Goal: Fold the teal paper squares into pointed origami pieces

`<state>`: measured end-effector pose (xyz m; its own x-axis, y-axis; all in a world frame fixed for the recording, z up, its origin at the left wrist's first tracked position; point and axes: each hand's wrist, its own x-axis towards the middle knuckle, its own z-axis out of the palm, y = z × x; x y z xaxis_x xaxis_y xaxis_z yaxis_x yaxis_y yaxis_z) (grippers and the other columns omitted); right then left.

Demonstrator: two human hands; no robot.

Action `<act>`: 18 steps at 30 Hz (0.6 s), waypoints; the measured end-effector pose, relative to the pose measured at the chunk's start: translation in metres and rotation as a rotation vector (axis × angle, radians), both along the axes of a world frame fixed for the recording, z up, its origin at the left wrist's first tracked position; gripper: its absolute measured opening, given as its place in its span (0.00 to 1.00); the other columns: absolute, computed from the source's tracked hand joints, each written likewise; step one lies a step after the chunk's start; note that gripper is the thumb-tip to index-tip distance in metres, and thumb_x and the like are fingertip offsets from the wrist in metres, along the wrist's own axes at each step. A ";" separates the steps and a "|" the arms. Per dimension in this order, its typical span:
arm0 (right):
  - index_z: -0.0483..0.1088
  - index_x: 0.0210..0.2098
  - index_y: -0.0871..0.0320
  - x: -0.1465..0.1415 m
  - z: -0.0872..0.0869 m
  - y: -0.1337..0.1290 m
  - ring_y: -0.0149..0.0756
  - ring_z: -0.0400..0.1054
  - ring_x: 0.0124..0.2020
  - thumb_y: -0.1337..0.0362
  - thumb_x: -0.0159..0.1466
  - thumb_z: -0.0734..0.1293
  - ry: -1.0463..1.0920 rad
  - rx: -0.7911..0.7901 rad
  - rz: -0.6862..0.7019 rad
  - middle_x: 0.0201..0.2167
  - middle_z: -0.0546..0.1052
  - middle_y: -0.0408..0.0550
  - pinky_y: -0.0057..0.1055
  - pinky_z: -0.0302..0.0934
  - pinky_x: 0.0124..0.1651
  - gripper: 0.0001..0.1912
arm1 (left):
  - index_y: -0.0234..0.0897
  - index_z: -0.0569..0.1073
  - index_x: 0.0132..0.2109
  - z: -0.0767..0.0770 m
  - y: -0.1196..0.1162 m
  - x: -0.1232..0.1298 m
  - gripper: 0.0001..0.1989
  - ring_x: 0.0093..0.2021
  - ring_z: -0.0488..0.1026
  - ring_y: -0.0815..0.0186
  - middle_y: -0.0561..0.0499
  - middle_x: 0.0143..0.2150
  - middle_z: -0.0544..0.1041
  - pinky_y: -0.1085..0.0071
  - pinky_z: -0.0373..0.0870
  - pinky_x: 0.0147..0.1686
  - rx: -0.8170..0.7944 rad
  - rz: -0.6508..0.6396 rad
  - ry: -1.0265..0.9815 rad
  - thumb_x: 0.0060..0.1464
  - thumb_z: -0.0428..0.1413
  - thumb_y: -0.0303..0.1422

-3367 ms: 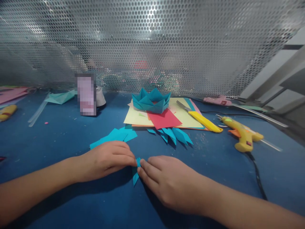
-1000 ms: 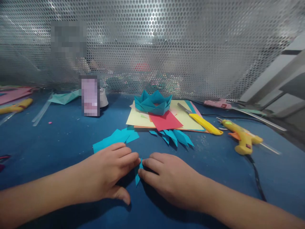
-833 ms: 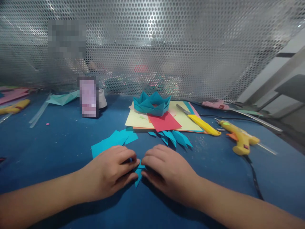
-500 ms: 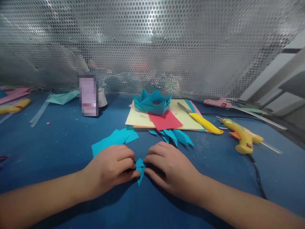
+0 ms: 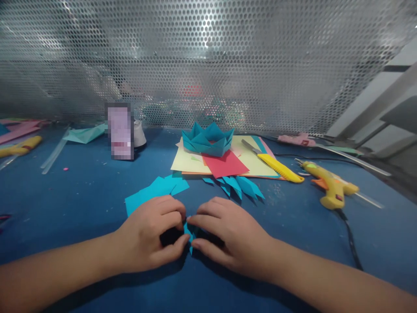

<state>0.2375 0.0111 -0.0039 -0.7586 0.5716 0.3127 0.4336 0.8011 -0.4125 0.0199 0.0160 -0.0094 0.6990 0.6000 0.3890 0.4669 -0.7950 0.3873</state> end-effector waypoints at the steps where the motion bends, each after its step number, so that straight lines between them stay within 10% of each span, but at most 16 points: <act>1: 0.67 0.49 0.58 0.000 0.000 0.000 0.39 0.65 0.41 0.64 0.65 0.64 -0.004 -0.007 -0.001 0.41 0.73 0.52 0.35 0.60 0.44 0.13 | 0.33 0.69 0.29 0.002 -0.001 0.000 0.06 0.32 0.68 0.63 0.48 0.33 0.72 0.65 0.64 0.34 -0.024 -0.003 -0.012 0.53 0.53 0.30; 7: 0.63 0.39 0.58 0.002 -0.007 -0.003 0.37 0.63 0.36 0.64 0.62 0.66 0.002 -0.063 -0.124 0.36 0.71 0.48 0.33 0.60 0.39 0.08 | 0.36 0.69 0.48 0.005 0.000 -0.001 0.11 0.45 0.64 0.58 0.46 0.46 0.69 0.58 0.61 0.45 -0.104 0.056 0.049 0.59 0.50 0.28; 18: 0.60 0.38 0.57 0.002 -0.008 -0.002 0.36 0.62 0.35 0.64 0.61 0.68 0.014 -0.121 -0.158 0.35 0.69 0.46 0.32 0.59 0.38 0.11 | 0.38 0.67 0.47 0.006 0.002 0.000 0.09 0.48 0.62 0.57 0.48 0.49 0.68 0.56 0.59 0.47 -0.207 0.022 0.081 0.59 0.53 0.30</act>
<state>0.2392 0.0096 -0.0121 -0.6528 0.7172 0.2439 0.5435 0.6677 -0.5088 0.0201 0.0179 -0.0037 0.7091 0.6765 0.1988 0.5196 -0.6919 0.5014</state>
